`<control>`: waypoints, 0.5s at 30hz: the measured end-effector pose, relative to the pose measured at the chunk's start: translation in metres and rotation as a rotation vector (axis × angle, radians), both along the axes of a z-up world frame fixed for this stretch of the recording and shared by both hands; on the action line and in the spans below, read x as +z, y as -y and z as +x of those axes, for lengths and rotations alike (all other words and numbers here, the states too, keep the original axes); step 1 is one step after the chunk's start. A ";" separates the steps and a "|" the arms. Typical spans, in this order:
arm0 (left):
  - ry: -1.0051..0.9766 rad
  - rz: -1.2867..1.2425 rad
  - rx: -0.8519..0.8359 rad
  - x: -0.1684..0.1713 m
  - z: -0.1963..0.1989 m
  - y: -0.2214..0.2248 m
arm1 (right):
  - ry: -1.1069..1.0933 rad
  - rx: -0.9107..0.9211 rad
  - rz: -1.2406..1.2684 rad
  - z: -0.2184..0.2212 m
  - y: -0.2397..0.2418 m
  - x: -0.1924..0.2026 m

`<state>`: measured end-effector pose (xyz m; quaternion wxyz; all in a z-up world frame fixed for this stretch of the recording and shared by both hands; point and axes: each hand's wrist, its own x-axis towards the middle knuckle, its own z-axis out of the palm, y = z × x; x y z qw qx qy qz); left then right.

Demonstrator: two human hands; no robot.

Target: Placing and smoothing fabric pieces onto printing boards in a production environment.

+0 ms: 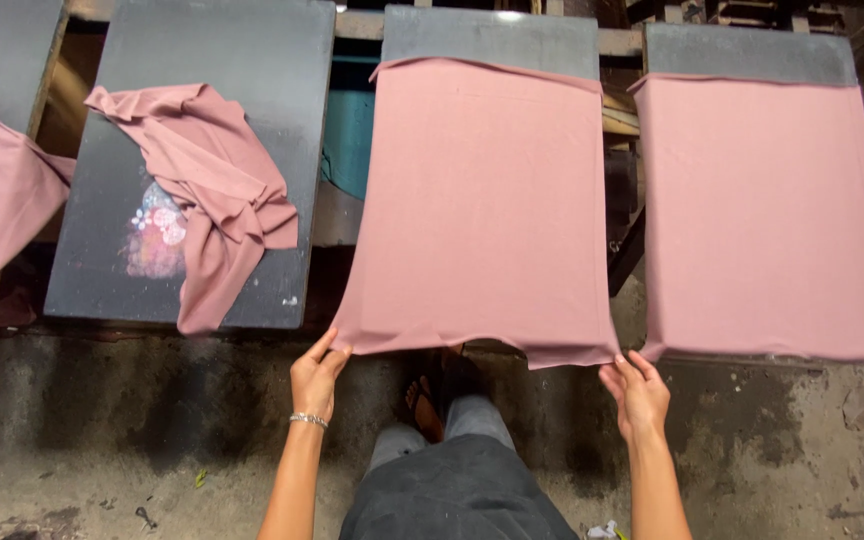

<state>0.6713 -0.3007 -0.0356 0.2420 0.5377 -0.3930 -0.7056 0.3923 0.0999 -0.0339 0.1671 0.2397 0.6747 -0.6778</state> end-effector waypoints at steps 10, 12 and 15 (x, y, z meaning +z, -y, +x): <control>0.163 -0.035 -0.214 0.019 -0.150 0.074 | 0.171 0.286 -0.059 -0.132 0.107 -0.009; 0.101 0.100 -0.208 -0.007 -0.196 0.112 | 0.232 0.297 -0.144 -0.174 0.140 -0.011; 0.050 0.160 -0.167 -0.031 -0.261 0.162 | 0.237 0.276 -0.172 -0.242 0.184 -0.016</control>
